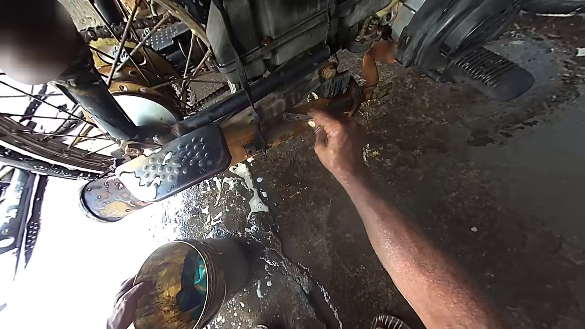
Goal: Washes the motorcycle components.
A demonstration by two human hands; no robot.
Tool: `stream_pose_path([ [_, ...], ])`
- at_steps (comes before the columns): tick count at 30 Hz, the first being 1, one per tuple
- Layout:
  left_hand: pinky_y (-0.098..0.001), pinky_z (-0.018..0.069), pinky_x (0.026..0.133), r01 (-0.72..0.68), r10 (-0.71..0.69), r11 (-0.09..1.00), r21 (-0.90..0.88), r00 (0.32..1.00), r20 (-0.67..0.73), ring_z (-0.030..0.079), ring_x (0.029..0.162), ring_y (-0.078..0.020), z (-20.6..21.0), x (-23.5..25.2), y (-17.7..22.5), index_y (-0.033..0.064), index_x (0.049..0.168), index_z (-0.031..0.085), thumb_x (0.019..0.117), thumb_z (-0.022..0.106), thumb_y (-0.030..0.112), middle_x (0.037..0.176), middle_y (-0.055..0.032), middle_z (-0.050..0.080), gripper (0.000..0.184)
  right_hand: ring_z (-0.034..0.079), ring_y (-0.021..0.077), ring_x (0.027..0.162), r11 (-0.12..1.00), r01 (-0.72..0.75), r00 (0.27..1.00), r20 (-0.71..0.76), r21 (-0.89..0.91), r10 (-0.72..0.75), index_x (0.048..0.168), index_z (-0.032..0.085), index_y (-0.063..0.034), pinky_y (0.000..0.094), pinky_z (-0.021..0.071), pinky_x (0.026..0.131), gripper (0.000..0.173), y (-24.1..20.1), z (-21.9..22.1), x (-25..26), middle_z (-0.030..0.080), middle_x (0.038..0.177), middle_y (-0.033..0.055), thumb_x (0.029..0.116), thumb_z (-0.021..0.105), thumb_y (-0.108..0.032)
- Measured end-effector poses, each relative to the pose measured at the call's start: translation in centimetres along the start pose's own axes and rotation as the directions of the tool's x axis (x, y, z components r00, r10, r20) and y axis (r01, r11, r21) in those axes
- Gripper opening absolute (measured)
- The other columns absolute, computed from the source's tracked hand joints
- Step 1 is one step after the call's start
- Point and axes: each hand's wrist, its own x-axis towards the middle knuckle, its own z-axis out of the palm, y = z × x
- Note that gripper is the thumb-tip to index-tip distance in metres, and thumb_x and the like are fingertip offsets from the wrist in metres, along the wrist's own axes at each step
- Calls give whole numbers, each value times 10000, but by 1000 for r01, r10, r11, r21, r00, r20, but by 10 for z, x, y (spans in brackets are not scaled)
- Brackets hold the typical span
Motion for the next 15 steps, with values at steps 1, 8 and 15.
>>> stream_pose_path([
  [1,-223,578,676,3,-3,1000,-2,1000,-2,662,705,22,0,-1,0,149,909,656,844,496,158,754,123,678,174,712,347,724,1000,26,1000,-15,11,-26,1213,774,-214,528,523,571,310,-6,3,0,746,925,146,991,573,-135],
  [8,-220,582,687,33,-33,999,-10,999,-13,665,718,25,-1,-4,2,138,951,655,867,488,155,773,126,683,188,720,346,772,998,53,998,-20,17,-53,1198,758,-213,534,540,575,308,-6,4,12,744,1065,137,994,554,-104],
  [15,-227,587,672,41,-41,999,-11,999,-9,670,709,19,-2,-4,1,148,942,654,861,497,155,767,129,687,176,714,305,756,994,81,987,-147,66,-71,1170,782,-193,460,533,549,285,-11,10,4,734,1040,146,1000,575,-98],
])
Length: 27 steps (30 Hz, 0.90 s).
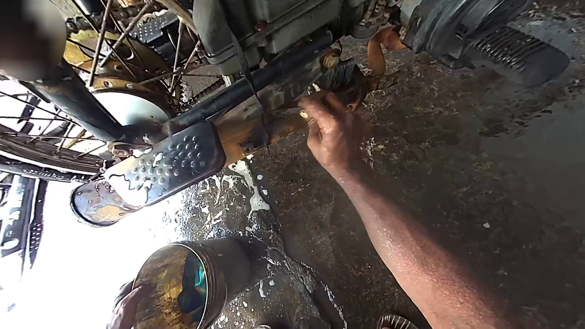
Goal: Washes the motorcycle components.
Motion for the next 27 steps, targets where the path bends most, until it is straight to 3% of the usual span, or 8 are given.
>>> stream_pose_path([
  [5,-224,586,657,31,-31,999,-11,1000,3,670,693,20,3,1,3,153,934,645,863,496,144,749,132,687,166,694,288,698,999,14,1000,11,36,-14,1156,785,-193,449,509,504,284,-16,6,1,725,981,127,973,590,-96],
  [9,-236,587,687,19,-19,1000,-15,999,-32,670,728,9,1,0,-5,113,981,654,871,504,162,788,107,683,192,714,299,733,996,-87,995,-43,6,87,1148,790,-186,478,529,557,286,-11,6,-7,749,1024,136,975,582,-95],
  [13,-226,581,667,12,-12,1000,-9,1000,-17,665,707,15,2,2,-3,144,946,654,845,509,166,767,120,681,178,711,309,749,995,-70,996,58,64,67,1147,782,-179,483,533,539,291,-31,11,-15,731,1000,138,952,598,-66],
  [17,-220,576,658,-6,6,1000,-4,1000,-29,660,693,19,2,2,-5,149,913,654,846,504,174,751,120,675,166,714,320,729,987,-158,987,21,-19,159,1153,786,-177,501,533,548,295,-23,3,-22,745,1010,152,961,584,-80],
  [20,-226,581,676,-8,8,1000,-4,1000,-8,666,711,15,2,4,-2,136,932,657,853,498,167,763,113,680,181,703,319,713,994,-106,991,79,7,106,1137,781,-163,487,528,529,303,-44,6,-28,732,958,144,919,607,-45],
  [23,-219,585,679,-19,19,1000,-13,1000,-3,669,710,20,3,4,-4,132,943,655,861,486,154,762,119,685,189,680,311,662,998,-55,990,130,-18,57,1175,783,-195,462,498,492,323,-53,9,-30,719,903,127,930,613,-70],
  [27,-217,579,679,-45,45,999,-22,999,1,663,708,23,3,3,-3,138,930,662,856,492,154,764,122,681,186,726,378,777,945,-304,924,206,-120,323,1193,749,-144,586,549,620,275,-22,-17,-23,753,959,154,1008,547,-168],
])
